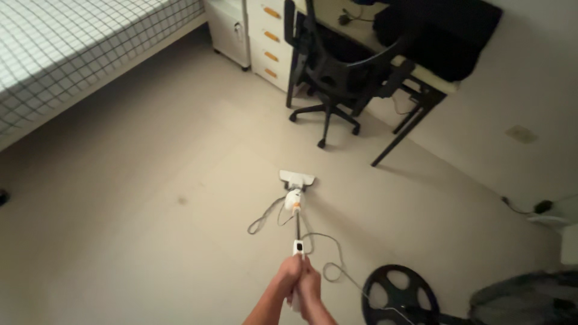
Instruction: The person vacuums the floor of a bedroom, moving an office chair aside to clean the space underneath it and navigating around a bed and cabinets.
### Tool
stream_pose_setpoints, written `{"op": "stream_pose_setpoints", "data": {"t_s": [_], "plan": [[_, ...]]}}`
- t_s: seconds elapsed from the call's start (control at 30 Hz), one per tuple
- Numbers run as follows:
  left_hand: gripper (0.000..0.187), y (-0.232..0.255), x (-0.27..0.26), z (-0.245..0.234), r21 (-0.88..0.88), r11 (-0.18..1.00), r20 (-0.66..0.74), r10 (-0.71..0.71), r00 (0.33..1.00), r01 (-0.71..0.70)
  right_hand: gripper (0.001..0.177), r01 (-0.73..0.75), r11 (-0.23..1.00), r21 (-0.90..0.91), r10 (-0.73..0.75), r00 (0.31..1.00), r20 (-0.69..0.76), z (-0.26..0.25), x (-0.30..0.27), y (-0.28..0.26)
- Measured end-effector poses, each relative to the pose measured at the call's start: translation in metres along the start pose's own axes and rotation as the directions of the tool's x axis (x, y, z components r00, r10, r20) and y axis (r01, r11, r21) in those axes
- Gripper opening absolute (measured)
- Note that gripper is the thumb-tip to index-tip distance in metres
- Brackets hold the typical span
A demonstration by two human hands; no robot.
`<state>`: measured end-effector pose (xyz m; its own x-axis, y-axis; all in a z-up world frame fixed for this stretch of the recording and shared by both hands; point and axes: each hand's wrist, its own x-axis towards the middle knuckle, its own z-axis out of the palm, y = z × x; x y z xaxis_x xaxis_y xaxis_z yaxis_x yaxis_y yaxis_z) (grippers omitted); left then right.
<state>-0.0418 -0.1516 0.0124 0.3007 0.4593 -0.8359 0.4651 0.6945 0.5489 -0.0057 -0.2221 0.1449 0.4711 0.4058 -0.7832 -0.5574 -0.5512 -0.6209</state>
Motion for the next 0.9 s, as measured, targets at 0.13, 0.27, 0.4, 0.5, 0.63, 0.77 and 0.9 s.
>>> {"op": "stream_pose_setpoints", "data": {"t_s": [0.13,0.27,0.4,0.5,0.63,0.77,0.9], "plan": [[0.058,0.035,0.029,-0.004,-0.054,0.991,-0.101,0.113,0.988,-0.119,0.043,0.251,0.951,-0.180,-0.243,0.968,0.067,0.008,0.087,-0.003],[0.056,0.086,0.087,0.015,0.548,0.807,-0.153,0.356,0.922,-0.221,0.044,0.144,0.990,0.001,-0.143,0.981,0.129,0.011,0.155,-0.044],[0.064,0.133,0.151,0.011,0.459,0.874,-0.223,0.286,0.932,-0.158,0.044,0.006,1.000,0.007,-0.006,0.992,0.127,0.032,0.156,-0.125],[0.064,0.173,0.199,0.010,0.514,0.844,-0.189,0.287,0.939,-0.155,0.044,-0.050,0.998,0.024,0.047,0.991,0.126,0.054,0.163,-0.196],[0.068,0.223,0.255,0.012,0.335,0.932,-0.240,0.223,0.945,-0.134,0.039,-0.083,0.996,0.034,0.078,0.989,0.129,0.068,0.202,-0.253],[0.068,0.256,0.283,0.007,0.228,0.970,-0.289,0.152,0.945,-0.087,0.055,-0.019,1.000,0.020,0.015,0.982,0.190,0.076,0.241,-0.280],[0.068,0.249,0.284,-0.003,0.272,0.955,-0.238,0.184,0.954,-0.116,0.059,-0.086,0.996,-0.028,0.089,0.979,0.181,0.079,0.239,-0.271]]}}
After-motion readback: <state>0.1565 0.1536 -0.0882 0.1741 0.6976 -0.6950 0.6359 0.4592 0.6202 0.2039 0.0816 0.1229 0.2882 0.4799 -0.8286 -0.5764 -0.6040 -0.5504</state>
